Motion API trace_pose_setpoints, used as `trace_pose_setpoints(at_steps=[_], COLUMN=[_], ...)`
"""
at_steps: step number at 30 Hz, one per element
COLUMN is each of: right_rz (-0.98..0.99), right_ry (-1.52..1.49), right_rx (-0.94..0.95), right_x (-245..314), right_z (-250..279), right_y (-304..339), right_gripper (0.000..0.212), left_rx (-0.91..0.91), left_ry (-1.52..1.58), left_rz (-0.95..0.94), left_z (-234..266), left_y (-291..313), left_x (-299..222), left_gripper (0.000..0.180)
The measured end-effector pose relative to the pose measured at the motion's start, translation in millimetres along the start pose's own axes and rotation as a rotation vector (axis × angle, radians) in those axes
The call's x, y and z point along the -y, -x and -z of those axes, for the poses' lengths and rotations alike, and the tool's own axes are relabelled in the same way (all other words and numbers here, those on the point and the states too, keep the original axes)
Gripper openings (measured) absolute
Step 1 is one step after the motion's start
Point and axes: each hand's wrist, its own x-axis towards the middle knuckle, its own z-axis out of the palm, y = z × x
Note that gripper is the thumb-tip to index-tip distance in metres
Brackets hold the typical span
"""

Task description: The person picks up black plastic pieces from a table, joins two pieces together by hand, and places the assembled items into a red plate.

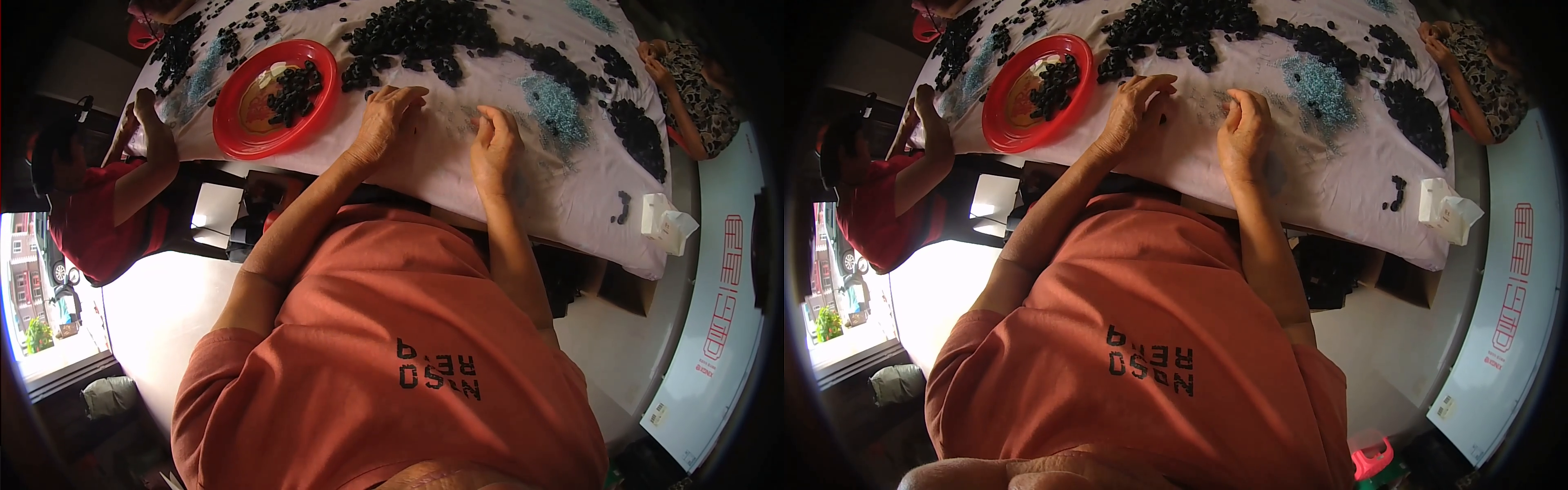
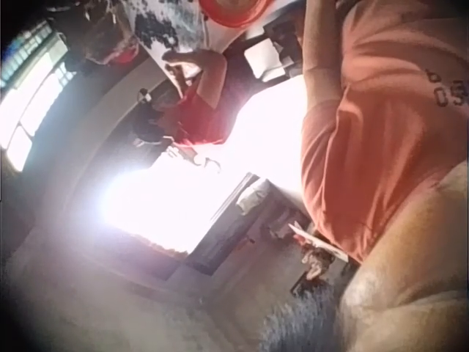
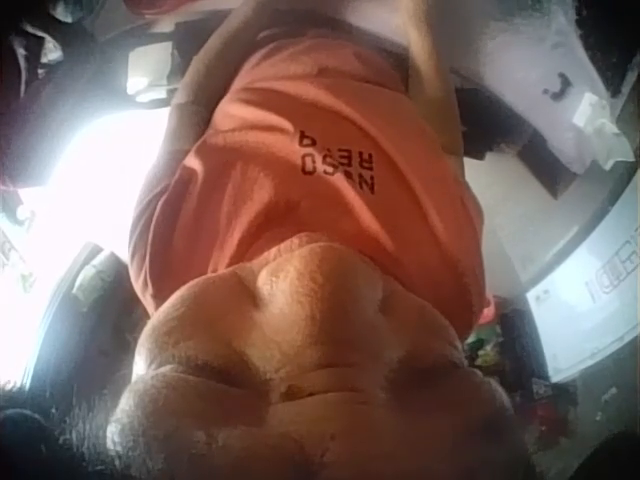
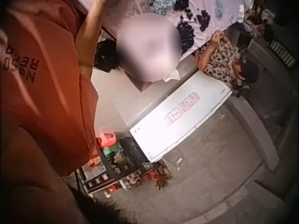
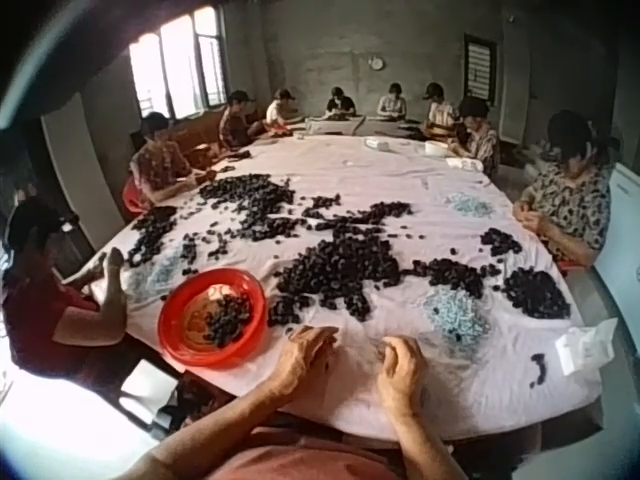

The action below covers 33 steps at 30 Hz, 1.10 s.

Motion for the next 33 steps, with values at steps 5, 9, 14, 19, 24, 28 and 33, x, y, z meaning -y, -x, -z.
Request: trace_pose_setpoints(at_steps=[5, 9, 14, 19, 24, 28, 33], right_rz=[0.010, -0.006, 0.015, 0.030, 0.048, 0.078, 0.005], right_ry=[-0.009, 0.021, -0.008, 0.031, -0.010, -0.031, -0.086], right_rx=[0.022, 0.058, 0.033, 0.011, 0.071, 0.134, 0.076], right_x=[7, 8, 4, 6, 0, -6, -2], right_z=[3, 3, 2, 3, -2, -4, -3], right_y=[-1, -1, -1, -2, -1, -1, -2], right_gripper=[0.021, 0.019, 0.017, 0.020, 0.021, 0.021, 0.022], left_rx=[-0.110, -0.121, -0.168, -0.175, -0.188, -0.177, -0.169], left_ry=[0.027, -0.020, 0.011, 0.056, 0.108, 0.094, 0.060], left_rz=[0.075, 0.069, 0.099, 0.176, 0.196, 0.187, 0.147], left_z=[4, 10, 8, 8, 8, 7, 6], left_y=[7, 10, 15, 15, 14, 13, 13], left_x=[2, 1, 7, 4, 3, 4, 5], left_gripper=[0.029, 0.029, 0.028, 0.026, 0.025, 0.024, 0.024])
